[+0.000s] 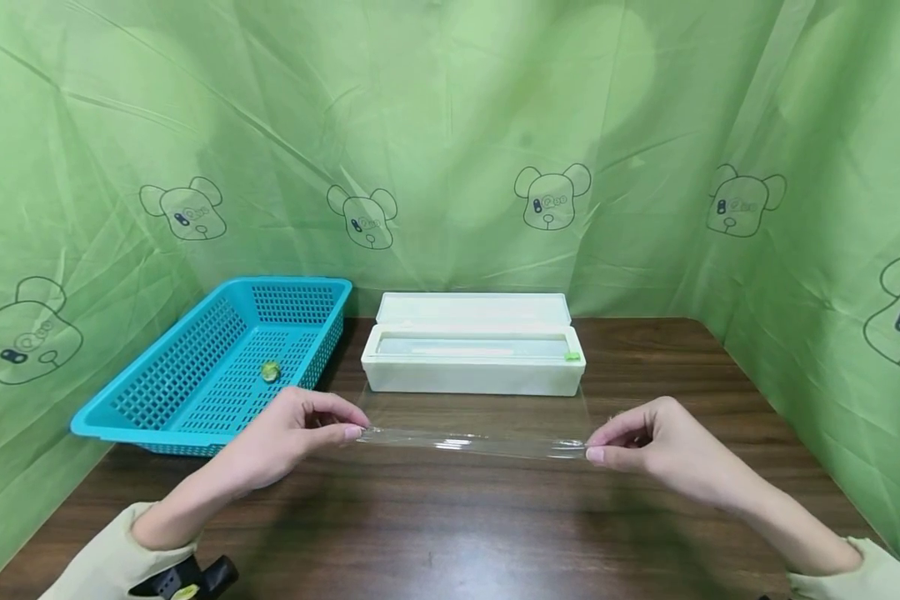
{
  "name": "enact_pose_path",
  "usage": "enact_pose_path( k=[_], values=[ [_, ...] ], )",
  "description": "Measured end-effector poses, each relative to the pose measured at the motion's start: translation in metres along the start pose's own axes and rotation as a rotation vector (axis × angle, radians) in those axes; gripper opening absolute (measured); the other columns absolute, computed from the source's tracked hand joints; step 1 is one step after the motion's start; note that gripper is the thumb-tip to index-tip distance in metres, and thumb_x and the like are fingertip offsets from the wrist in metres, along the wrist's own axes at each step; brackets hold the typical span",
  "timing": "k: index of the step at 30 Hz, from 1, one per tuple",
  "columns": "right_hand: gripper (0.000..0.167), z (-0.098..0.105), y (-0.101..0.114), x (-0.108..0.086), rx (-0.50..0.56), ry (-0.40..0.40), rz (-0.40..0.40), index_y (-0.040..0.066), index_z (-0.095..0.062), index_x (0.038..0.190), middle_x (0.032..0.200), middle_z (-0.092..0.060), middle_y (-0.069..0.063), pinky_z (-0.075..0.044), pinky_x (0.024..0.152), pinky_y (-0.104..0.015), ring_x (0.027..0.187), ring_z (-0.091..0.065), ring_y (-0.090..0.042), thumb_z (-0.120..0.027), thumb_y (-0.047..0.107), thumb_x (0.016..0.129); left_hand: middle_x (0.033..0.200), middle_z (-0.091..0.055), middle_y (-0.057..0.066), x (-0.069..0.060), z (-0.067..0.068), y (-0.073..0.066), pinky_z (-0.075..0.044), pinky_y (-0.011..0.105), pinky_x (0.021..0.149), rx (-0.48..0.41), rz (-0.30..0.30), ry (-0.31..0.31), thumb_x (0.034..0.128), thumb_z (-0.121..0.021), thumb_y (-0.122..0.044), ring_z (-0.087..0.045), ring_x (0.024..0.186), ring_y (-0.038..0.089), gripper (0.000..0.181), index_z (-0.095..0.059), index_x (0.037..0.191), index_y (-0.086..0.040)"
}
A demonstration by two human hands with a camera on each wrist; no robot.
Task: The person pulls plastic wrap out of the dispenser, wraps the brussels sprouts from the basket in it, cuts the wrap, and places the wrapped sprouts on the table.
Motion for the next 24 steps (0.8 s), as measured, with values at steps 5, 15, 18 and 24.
enact_pose_path(
  k=[5, 15, 18, 24],
  values=[
    [0.008, -0.010, -0.010, -0.002, 0.023, 0.032, 0.014, 0.014, -0.082, 0.102, 0.091, -0.077, 0.002, -0.056, 0.068, -0.029, 0.080, -0.069, -0.010, -0.075, 0.011, 0.098, 0.090, -0.075, -0.001, -0.002, -0.009, 0.011, -0.054, 0.028, 0.070, 0.011, -0.004, 0.071, 0.0970, -0.078, -0.016, -0.066, 0.083, 0.024, 0.008, -0.082, 0.102, -0.012],
    [0.005, -0.030, -0.027, 0.000, 0.024, 0.080, 0.064, 0.009, -0.081, 0.096, 0.084, -0.074, 0.006, -0.050, 0.057, -0.028, 0.071, -0.059, -0.003, -0.077, 0.005, 0.095, 0.089, -0.074, -0.009, -0.003, -0.029, 0.028, -0.052, 0.028, 0.065, 0.046, 0.008, 0.161, 0.0951, -0.080, -0.013, -0.063, 0.078, 0.015, 0.003, -0.082, 0.097, -0.014],
    [0.005, -0.035, -0.031, 0.000, 0.045, 0.103, 0.074, 0.009, -0.081, 0.094, 0.083, -0.074, 0.005, -0.050, 0.057, -0.027, 0.071, -0.058, -0.001, -0.077, 0.005, 0.095, 0.087, -0.073, -0.012, -0.002, -0.035, 0.034, -0.050, 0.028, 0.064, 0.075, 0.014, 0.172, 0.0931, -0.082, -0.012, -0.060, 0.076, 0.014, 0.002, -0.082, 0.093, -0.014],
    [0.005, -0.043, -0.039, 0.001, 0.065, 0.130, 0.071, 0.008, -0.081, 0.096, 0.087, -0.077, 0.001, -0.050, 0.058, -0.026, 0.071, -0.060, -0.001, -0.077, 0.005, 0.095, 0.082, -0.070, -0.018, 0.000, -0.044, 0.043, -0.048, 0.029, 0.070, 0.159, -0.003, 0.178, 0.0912, -0.084, -0.011, -0.057, 0.082, 0.012, 0.009, -0.080, 0.085, -0.017]
  ],
)
Point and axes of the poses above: each hand's wrist, its own x-axis towards the middle knuckle, its own z-axis out of the back of the hand, y = z × x, the point moved 3 cm from there along x, towards the middle knuckle
